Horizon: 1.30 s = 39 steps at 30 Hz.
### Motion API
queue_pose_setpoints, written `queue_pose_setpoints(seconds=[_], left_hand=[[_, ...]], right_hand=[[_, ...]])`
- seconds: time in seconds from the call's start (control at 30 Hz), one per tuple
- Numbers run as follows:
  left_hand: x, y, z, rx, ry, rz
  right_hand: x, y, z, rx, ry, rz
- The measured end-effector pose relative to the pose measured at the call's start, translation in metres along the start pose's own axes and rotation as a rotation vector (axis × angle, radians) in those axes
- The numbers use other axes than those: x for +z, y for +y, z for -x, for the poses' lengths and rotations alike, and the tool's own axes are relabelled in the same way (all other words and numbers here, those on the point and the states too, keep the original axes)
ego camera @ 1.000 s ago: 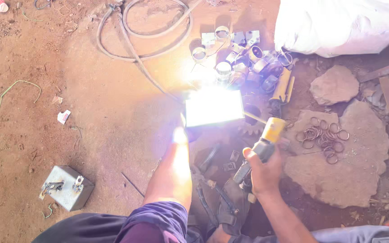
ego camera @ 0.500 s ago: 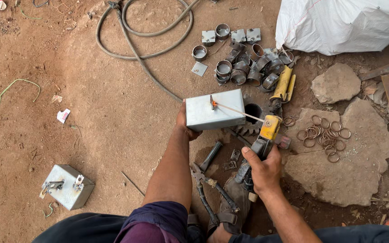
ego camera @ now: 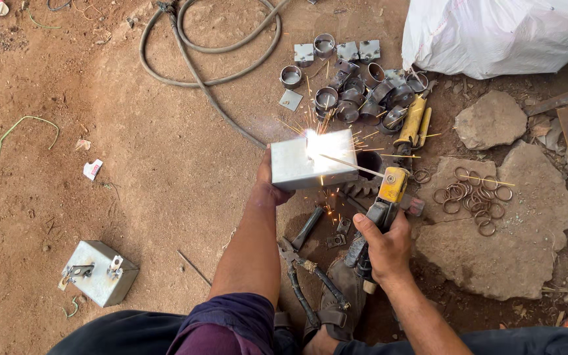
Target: The person sits on the ground and uses a hammer to adjust a metal box. They then use a welding torch to attach a metal ring and a small metal plate to the box, creating sparks and smoke. The person handles the metal parts and tools throughout the process.
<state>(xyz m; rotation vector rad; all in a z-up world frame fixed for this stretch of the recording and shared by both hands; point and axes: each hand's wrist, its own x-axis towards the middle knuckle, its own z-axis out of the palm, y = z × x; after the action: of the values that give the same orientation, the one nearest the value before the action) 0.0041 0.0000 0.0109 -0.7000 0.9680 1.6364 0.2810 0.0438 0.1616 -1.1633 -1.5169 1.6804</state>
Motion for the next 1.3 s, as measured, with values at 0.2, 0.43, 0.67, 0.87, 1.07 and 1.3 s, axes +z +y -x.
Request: queue_pose_setpoints(seconds=[0.2, 0.43, 0.67, 0.87, 1.07, 1.3], left_hand=[[0.009, 0.002, 0.017, 0.023, 0.009, -0.023], [0.013, 0.003, 0.02, -0.015, 0.003, -0.057], [-0.007, 0.003, -0.011, -0.06, 0.006, -0.042], [0.0, 0.003, 0.0, -0.051, 0.081, -0.112], [0.022, -0.003, 0.05, 0.027, 0.146, -0.171], [0.064, -0.04, 0.117, 0.155, 0.311, 0.006]], right_hand=[[-0.003, 0.003, -0.001, 0.015, -0.039, 0.008], [0.001, -0.004, 0.001, 0.002, 0.032, 0.065], [-0.009, 0.0, -0.009, -0.137, 0.132, -0.188], [-0.006, 0.005, -0.003, -0.157, 0.097, -0.174], [-0.012, -0.009, 0.001, -0.215, 0.105, 0.006], [-0.034, -0.042, 0.03, -0.403, 0.152, 0.481]])
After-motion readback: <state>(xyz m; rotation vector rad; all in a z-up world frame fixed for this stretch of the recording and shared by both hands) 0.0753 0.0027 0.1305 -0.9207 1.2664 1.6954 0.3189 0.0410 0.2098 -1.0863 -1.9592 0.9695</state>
